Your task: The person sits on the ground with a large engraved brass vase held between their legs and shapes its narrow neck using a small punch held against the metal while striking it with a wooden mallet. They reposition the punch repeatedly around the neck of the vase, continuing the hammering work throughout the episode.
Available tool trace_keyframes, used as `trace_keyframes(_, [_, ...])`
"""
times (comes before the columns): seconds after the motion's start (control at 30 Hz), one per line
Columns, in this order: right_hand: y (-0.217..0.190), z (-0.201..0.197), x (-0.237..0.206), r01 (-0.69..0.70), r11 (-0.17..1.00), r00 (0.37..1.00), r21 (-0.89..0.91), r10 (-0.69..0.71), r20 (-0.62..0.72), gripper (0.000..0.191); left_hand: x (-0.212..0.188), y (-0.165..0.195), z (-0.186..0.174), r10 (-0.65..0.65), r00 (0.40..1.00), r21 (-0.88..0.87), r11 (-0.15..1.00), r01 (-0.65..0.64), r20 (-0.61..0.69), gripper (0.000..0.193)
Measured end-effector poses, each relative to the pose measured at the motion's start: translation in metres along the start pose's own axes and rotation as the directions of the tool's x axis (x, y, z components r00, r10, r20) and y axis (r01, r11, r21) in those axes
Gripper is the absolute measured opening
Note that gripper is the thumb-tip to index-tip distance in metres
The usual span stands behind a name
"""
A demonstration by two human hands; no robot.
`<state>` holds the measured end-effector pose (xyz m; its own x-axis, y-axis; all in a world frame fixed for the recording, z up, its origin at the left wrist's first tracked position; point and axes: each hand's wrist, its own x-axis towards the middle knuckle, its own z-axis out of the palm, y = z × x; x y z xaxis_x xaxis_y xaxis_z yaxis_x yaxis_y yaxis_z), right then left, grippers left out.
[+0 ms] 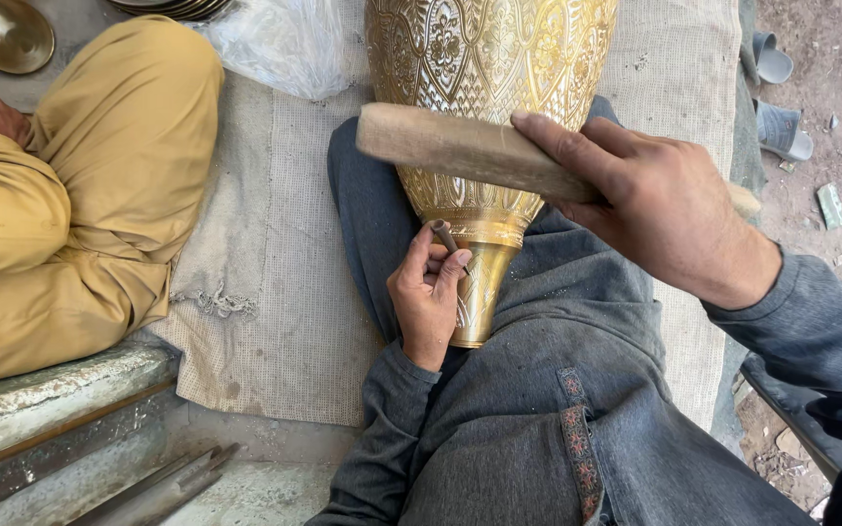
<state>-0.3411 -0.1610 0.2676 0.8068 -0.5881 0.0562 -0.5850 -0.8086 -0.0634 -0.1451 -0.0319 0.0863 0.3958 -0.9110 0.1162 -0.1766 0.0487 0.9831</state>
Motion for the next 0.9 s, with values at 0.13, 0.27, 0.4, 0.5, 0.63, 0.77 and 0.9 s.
trace_keyframes(0.13, [-0.002,-0.002,0.002,0.060,0.978,0.994,-0.202,-0.040,0.100,0.055,0.002,0.002,0.001,0.022,1.000,0.013,1.000,-0.022,0.005,0.046])
trace_keyframes(0.27, [-0.004,-0.001,0.002,-0.029,0.993,0.999,0.112,0.027,0.022,0.060,0.000,0.002,0.001,-0.031,0.999,0.018,0.999,0.031,0.010,0.046])
trace_keyframes(0.4, [-0.003,0.002,-0.004,0.063,0.982,0.996,-0.180,-0.051,0.066,0.059,-0.003,0.003,0.000,-0.025,1.000,0.044,0.999,0.025,0.011,0.045])
trace_keyframes(0.5, [-0.002,0.007,-0.010,0.046,0.998,0.995,-0.049,-0.050,-0.087,0.063,-0.005,0.005,0.000,-0.014,1.000,0.037,0.999,0.013,0.018,0.045])
trace_keyframes(0.63, [-0.001,0.012,-0.015,0.035,0.997,0.999,-0.066,-0.034,0.021,0.058,-0.003,0.007,0.000,0.069,0.997,0.080,0.994,-0.070,0.024,0.051])
trace_keyframes(0.77, [0.001,0.010,-0.015,0.065,0.993,0.984,-0.095,-0.048,0.174,0.063,0.000,0.007,0.001,-0.016,1.000,0.056,0.998,0.016,0.001,0.047])
trace_keyframes(0.9, [-0.001,0.002,-0.014,0.044,0.994,0.999,-0.099,-0.044,0.004,0.067,-0.003,0.006,0.000,-0.016,1.000,0.059,0.998,0.015,0.007,0.047])
